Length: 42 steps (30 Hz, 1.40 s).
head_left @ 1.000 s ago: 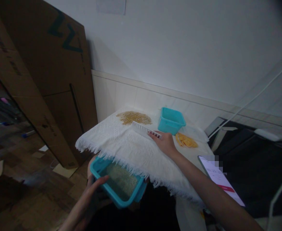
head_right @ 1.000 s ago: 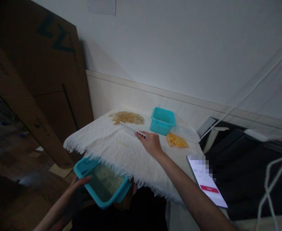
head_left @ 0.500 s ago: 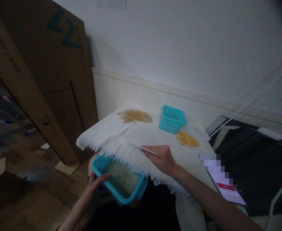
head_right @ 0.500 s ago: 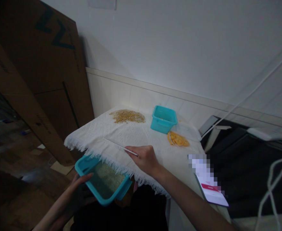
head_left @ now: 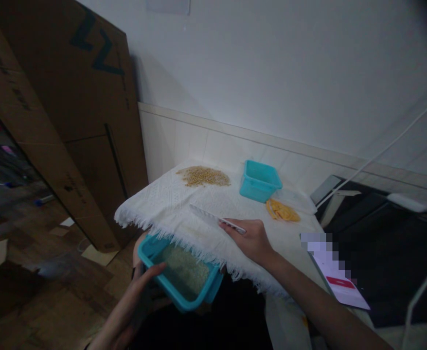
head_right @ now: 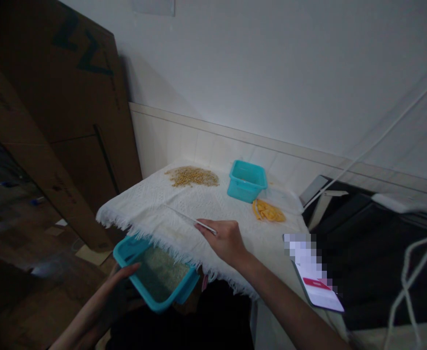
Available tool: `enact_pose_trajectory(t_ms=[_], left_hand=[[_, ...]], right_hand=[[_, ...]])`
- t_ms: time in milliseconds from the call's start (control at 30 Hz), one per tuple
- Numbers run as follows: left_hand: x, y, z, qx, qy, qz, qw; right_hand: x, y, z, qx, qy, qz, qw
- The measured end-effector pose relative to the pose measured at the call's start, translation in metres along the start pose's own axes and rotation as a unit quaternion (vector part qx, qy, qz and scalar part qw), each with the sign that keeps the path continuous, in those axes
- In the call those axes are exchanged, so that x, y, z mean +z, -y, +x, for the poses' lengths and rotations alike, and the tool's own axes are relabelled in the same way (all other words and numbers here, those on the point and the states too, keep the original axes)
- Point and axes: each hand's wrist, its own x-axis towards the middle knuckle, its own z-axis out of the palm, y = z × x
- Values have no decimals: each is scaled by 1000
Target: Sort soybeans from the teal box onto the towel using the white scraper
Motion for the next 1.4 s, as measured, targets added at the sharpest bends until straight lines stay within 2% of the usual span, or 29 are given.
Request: enact_pose_trajectory(t_ms=[133,300,433,567,667,900,1000,1100,1233,1400], left_hand=[[2,-1,-3,4,8,2,1000],[2,0,-2,0,-1,5,1000],[2,2,0,3,-3,4,1000],[4,2,-3,-1,-10,1,1000],[6,3,-6,2,-5,2,1000],[7,4,-10,14,15,6,1000],[6,4,-11,18,22,6,1000],[3,4,-8,18,21,6,1000],[1,3,-4,14,2,11,1000],[0,-3,-4,14,-15,3,1000]], right_hand=[[12,-3,3,-48,8,17,999],[23,13,2,-76,14,20,997],[9,25,-2,-79,7,19,997],[-15,29,-15,-38,-24,-49,998],[-26,33,-27,-55,-29,-80,995],[-28,54,-33,-88,2,-28,996],[-30,60,-30,-77,26,12,997],[-31,57,-27,-62,12,-4,998],[-21,41,-15,-52,-33,-36,997],[8,26,2,-59,-13,3,998]])
